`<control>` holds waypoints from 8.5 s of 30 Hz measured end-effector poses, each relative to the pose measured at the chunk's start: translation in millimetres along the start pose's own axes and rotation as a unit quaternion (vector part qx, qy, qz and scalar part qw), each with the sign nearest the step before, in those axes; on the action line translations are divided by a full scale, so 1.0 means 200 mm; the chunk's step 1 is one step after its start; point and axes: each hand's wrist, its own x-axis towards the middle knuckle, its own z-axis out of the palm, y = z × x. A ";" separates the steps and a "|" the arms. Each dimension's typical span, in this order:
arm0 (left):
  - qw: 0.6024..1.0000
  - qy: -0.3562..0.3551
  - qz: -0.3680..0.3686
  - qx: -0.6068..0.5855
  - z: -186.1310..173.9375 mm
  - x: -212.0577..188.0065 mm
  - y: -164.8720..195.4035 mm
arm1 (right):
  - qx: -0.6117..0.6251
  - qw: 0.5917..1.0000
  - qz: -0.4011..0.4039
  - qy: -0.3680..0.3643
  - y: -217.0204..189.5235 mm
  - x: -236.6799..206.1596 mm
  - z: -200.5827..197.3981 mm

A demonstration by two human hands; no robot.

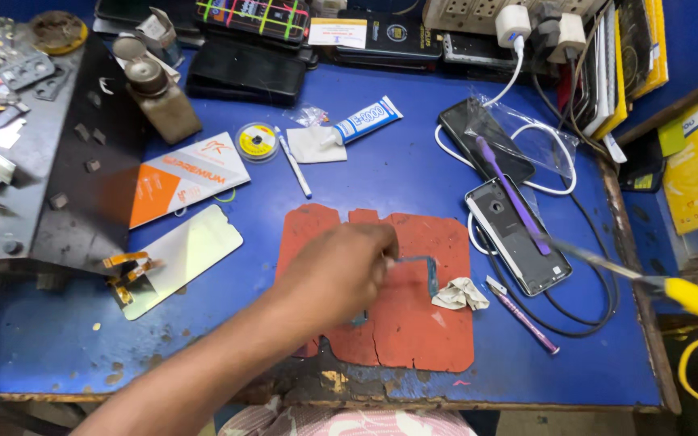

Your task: The person secures a smartphone with rubber bands, then uses a soldering iron to work on a small circuit board. The phone is set aside and the circuit board is manipulated on a red mat.

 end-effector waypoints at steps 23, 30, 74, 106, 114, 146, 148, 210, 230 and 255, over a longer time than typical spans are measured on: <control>0.908 0.210 0.350 0.096 0.23 -0.10 0.19 | 0.279 0.958 -0.022 -0.063 -0.72 -0.38 0.43; 0.943 0.182 0.280 -0.009 0.22 0.02 0.15 | 0.436 0.886 -0.114 0.106 -0.77 0.01 0.41; 0.983 -0.015 0.176 0.058 0.08 0.03 -0.32 | 0.472 0.868 -0.144 -0.055 -0.99 0.21 0.79; 0.980 -0.063 0.180 -0.058 0.10 0.11 -0.37 | 0.364 0.910 -0.165 -0.109 -1.00 0.22 0.78; 0.982 -0.049 0.173 -0.059 0.10 0.10 -0.37 | 0.355 0.912 -0.179 -0.105 -1.02 0.22 0.78; 0.985 -0.060 0.154 -0.053 0.10 0.11 -0.37 | 0.358 0.914 -0.165 -0.100 -1.01 0.21 0.79; 0.985 -0.066 0.152 -0.048 0.10 0.11 -0.37 | 0.356 0.915 -0.162 -0.100 -1.01 0.22 0.79; 0.984 -0.062 0.159 -0.052 0.11 0.11 -0.38 | 0.360 0.912 -0.168 -0.101 -1.03 0.22 0.80; 0.983 -0.058 0.164 -0.051 0.10 0.11 -0.37 | 0.352 0.918 -0.147 -0.109 -1.02 0.22 0.78; 0.984 -0.060 0.159 -0.049 0.10 0.11 -0.37 | 0.348 0.918 -0.154 -0.110 -1.01 0.22 0.78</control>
